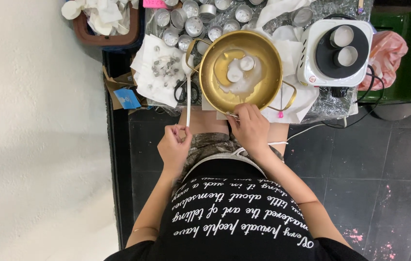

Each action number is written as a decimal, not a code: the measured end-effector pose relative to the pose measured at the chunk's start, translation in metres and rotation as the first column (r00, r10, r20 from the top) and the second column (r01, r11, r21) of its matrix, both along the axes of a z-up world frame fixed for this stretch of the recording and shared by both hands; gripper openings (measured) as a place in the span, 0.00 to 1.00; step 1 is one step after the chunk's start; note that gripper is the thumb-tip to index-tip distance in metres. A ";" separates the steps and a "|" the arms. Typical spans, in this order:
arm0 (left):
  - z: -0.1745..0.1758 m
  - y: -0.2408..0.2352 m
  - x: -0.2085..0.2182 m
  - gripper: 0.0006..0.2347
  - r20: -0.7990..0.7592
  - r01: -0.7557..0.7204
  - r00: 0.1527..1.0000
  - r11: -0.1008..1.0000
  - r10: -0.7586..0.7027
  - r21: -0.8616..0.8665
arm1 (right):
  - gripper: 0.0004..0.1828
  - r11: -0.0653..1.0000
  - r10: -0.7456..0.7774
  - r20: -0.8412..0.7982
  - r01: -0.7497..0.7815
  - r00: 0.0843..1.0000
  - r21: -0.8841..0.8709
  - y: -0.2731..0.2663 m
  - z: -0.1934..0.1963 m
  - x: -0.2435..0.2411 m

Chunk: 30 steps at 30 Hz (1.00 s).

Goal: Preparing candle wicks and mixing wax flakes for candle production.

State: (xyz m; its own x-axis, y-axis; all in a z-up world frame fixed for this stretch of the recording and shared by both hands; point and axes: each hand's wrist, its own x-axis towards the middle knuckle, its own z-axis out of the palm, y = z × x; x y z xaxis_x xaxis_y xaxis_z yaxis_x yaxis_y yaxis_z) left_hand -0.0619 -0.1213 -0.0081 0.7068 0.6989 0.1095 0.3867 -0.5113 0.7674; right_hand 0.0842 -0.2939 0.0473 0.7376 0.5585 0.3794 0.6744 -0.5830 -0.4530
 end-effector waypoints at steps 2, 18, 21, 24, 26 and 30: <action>0.000 0.007 0.007 0.10 -0.009 0.029 1.000 0.996 -0.029 0.090 | 0.16 1.000 -0.009 -0.017 0.009 1.000 0.019 0.001 0.001 -0.001; 0.009 0.029 0.060 0.14 -0.051 0.122 0.991 0.992 -0.121 0.028 | 0.16 1.000 -0.015 -0.027 0.016 1.000 0.024 0.001 -0.001 0.000; -0.003 0.034 0.056 0.14 -0.092 0.099 0.991 0.995 -0.098 0.008 | 0.17 1.000 -0.008 -0.031 0.008 1.000 0.008 0.000 0.001 0.000; -0.012 0.067 0.060 0.14 -0.091 0.050 0.995 0.998 -0.046 0.049 | 0.20 0.999 0.002 -0.024 -0.001 1.000 0.038 0.000 0.007 -0.001; 0.012 0.095 0.082 0.13 -0.044 0.072 0.997 0.994 -0.069 0.084 | 0.20 1.000 -0.010 -0.067 0.012 0.998 0.026 -0.001 0.006 0.000; 0.028 0.133 0.116 0.10 0.071 0.371 0.927 0.927 -0.367 -0.056 | 0.19 0.999 -0.009 -0.200 0.016 0.980 0.032 0.004 0.014 0.010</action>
State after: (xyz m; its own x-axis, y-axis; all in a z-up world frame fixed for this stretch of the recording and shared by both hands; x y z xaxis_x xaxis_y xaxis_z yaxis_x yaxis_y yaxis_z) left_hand 0.0537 0.0120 0.0201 0.9099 0.3969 0.1204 0.1339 -0.5559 0.8204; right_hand 0.0937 -0.2903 0.0617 0.8073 0.5383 0.2419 0.5612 -0.5735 -0.5967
